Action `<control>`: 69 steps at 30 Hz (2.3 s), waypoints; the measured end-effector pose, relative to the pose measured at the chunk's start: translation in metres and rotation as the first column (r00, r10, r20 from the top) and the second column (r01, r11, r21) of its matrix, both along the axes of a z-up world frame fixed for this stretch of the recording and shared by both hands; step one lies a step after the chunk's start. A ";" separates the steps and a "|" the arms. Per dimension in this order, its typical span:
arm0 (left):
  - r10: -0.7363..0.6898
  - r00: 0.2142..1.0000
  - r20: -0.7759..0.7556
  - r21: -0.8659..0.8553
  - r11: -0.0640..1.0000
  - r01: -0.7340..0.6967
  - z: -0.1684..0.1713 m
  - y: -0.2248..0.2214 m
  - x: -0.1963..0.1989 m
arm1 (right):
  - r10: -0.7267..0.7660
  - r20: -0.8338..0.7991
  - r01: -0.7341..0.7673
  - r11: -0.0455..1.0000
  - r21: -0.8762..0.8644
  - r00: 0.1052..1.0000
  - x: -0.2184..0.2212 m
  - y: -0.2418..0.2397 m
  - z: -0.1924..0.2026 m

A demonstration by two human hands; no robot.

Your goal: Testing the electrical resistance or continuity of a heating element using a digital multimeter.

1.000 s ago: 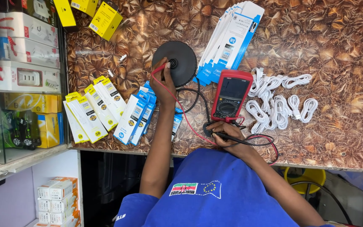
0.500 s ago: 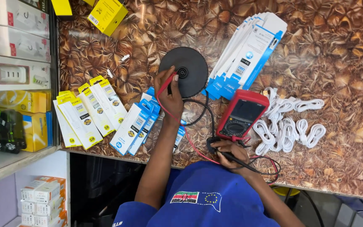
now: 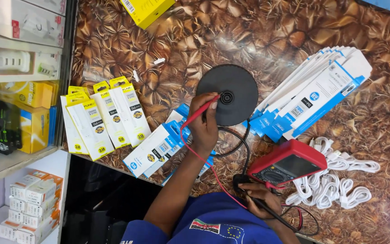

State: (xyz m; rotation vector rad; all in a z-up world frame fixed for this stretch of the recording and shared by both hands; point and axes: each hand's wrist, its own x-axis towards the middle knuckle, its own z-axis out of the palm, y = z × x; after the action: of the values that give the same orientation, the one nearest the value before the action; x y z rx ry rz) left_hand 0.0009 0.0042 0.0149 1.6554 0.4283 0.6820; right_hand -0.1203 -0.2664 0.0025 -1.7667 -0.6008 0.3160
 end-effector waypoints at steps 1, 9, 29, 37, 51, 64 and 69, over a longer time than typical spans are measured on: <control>0.009 1.000 -0.004 -0.002 1.000 -0.009 -0.002 0.001 0.000 | 0.009 -0.004 -0.009 1.000 -0.002 1.000 0.000 -0.001 -0.001; -0.068 0.997 -0.027 0.077 0.995 0.069 -0.008 0.003 -0.003 | -0.012 -0.023 0.012 1.000 0.013 1.000 -0.003 -0.002 -0.008; -0.121 0.991 0.052 0.147 0.983 0.112 -0.013 0.002 -0.005 | -0.051 -0.007 0.051 0.994 0.095 0.999 -0.001 0.013 0.021; -0.168 0.982 0.090 0.315 0.940 0.132 -0.026 0.002 -0.002 | -0.065 0.129 0.043 0.985 0.167 0.989 -0.001 0.016 0.011; -0.083 0.991 0.109 0.319 0.947 0.044 -0.017 -0.001 -0.002 | -0.083 0.071 0.068 0.979 0.190 0.994 -0.004 0.018 0.029; -0.076 0.996 0.055 0.356 0.933 0.052 -0.013 -0.005 -0.004 | -0.065 0.056 0.054 0.981 0.186 0.996 -0.005 0.015 0.034; -0.103 0.993 0.064 0.368 0.927 0.073 -0.017 -0.004 -0.005 | -0.062 0.068 0.048 0.981 0.190 0.996 -0.006 0.015 0.034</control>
State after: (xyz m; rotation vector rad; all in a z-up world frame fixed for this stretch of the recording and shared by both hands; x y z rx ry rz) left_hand -0.0038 0.0005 -0.0019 1.9756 0.1699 0.7945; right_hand -0.1266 -0.2517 0.0362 -1.6147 -0.6131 0.1502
